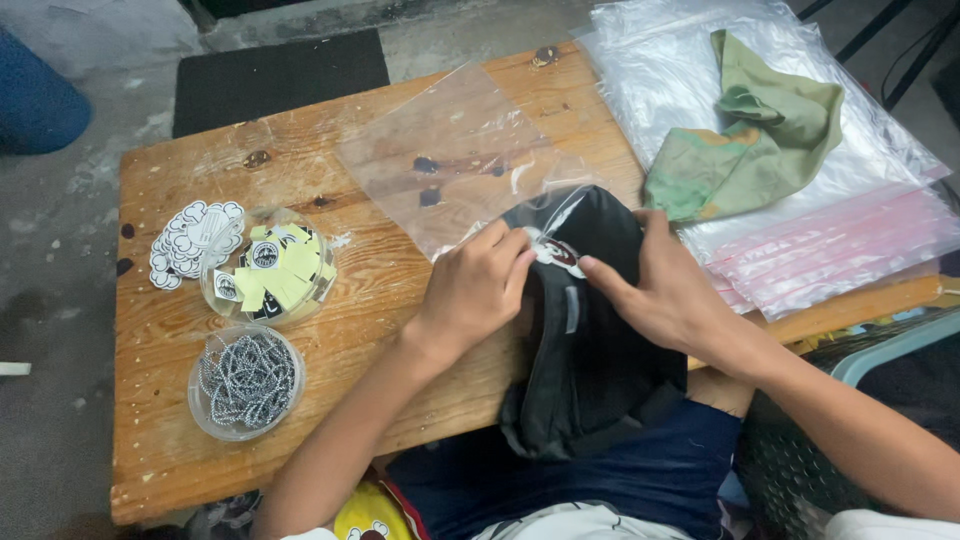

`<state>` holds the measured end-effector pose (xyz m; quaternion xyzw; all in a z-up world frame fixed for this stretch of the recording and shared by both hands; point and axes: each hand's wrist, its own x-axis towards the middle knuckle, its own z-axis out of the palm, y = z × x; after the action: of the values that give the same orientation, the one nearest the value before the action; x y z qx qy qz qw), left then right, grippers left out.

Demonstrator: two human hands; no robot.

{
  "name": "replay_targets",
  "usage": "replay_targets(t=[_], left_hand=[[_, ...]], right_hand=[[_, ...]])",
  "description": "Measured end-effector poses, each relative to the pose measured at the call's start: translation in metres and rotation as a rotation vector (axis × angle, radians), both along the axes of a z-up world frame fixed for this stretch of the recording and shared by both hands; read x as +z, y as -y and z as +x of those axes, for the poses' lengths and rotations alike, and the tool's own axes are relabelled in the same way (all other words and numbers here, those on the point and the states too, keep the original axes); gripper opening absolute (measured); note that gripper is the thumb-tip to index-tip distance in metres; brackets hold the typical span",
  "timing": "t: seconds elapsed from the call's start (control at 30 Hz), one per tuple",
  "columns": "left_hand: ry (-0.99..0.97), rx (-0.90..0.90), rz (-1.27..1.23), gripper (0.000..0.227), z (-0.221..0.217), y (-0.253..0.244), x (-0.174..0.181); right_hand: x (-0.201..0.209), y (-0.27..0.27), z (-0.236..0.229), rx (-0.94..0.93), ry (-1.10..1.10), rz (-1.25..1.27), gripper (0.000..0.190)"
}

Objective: The person wipes a black bag with a cloth, then attaches a decorative charm to the bag's zipper. They then wipe a clear plastic bag with the cloth and place the black bag inside the plastic bag.

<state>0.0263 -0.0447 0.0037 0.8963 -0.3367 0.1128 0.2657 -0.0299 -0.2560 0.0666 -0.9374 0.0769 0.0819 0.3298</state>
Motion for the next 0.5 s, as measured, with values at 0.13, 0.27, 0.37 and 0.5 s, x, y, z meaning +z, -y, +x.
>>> replay_targets(t=[0.13,0.27,0.37,0.5], left_hand=[[-0.083,-0.015,0.019,0.018,0.005,-0.019,-0.018],[-0.036,-0.045,0.064,0.014,0.003,-0.025,-0.042],[0.037,-0.057,0.057,0.012,0.002,-0.024,-0.056],[0.233,-0.021,0.022,0.014,-0.001,-0.02,-0.066]], right_hand=[[-0.026,0.024,0.017,-0.073,-0.046,0.109,0.078],[-0.011,0.015,0.029,-0.097,-0.192,0.166,0.09],[-0.003,0.013,0.041,-0.035,-0.186,0.134,0.097],[-0.038,0.028,0.053,0.03,-0.09,0.116,0.069]])
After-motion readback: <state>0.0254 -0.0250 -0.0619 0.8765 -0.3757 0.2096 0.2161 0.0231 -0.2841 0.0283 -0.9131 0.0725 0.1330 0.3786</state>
